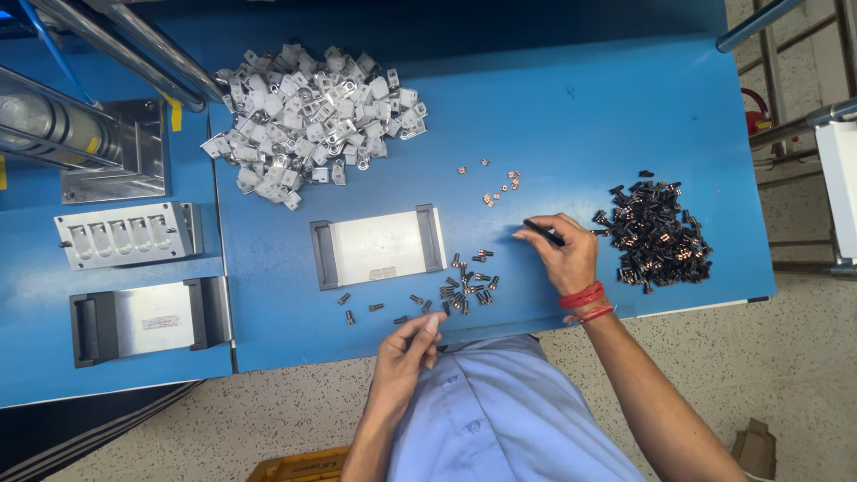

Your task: The person repeatedly picks small white plastic housings and copper-colored metal pieces from piles on a blue workbench, inserts the metal pieces into the housings, and places the assembled units into a metal tray. The person also moves a metal fixture aside to access the workspace.

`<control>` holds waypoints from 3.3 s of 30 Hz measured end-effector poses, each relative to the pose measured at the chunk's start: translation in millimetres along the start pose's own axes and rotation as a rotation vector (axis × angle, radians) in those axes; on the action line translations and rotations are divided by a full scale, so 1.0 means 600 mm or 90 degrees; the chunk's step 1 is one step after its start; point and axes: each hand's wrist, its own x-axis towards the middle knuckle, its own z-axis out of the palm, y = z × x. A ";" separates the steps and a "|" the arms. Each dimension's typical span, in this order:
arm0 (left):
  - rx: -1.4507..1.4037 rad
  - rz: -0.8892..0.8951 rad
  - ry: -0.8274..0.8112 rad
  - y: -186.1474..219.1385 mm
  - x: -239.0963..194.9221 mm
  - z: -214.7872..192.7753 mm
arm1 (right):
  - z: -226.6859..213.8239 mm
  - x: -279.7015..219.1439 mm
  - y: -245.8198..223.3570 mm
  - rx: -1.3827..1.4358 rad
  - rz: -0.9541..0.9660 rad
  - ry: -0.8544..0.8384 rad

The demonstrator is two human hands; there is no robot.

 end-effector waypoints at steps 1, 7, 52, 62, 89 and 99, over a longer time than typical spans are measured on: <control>-0.007 -0.003 -0.011 0.001 -0.001 0.001 | -0.003 -0.003 -0.001 -0.016 -0.008 -0.007; -0.053 -0.036 -0.047 0.012 0.007 -0.003 | 0.004 0.002 -0.012 -0.131 0.080 -0.034; -0.245 -0.048 0.001 -0.014 0.028 -0.007 | 0.054 0.008 -0.071 -0.116 0.148 -0.092; -0.374 -0.040 -0.027 -0.026 0.041 -0.034 | 0.039 -0.106 -0.198 0.197 -0.007 -0.253; -0.153 -0.049 -0.090 0.013 0.032 -0.010 | 0.071 0.031 -0.032 -0.078 0.073 -0.004; -0.139 -0.024 -0.040 0.005 0.019 0.002 | 0.077 0.068 -0.026 -0.106 0.100 -0.025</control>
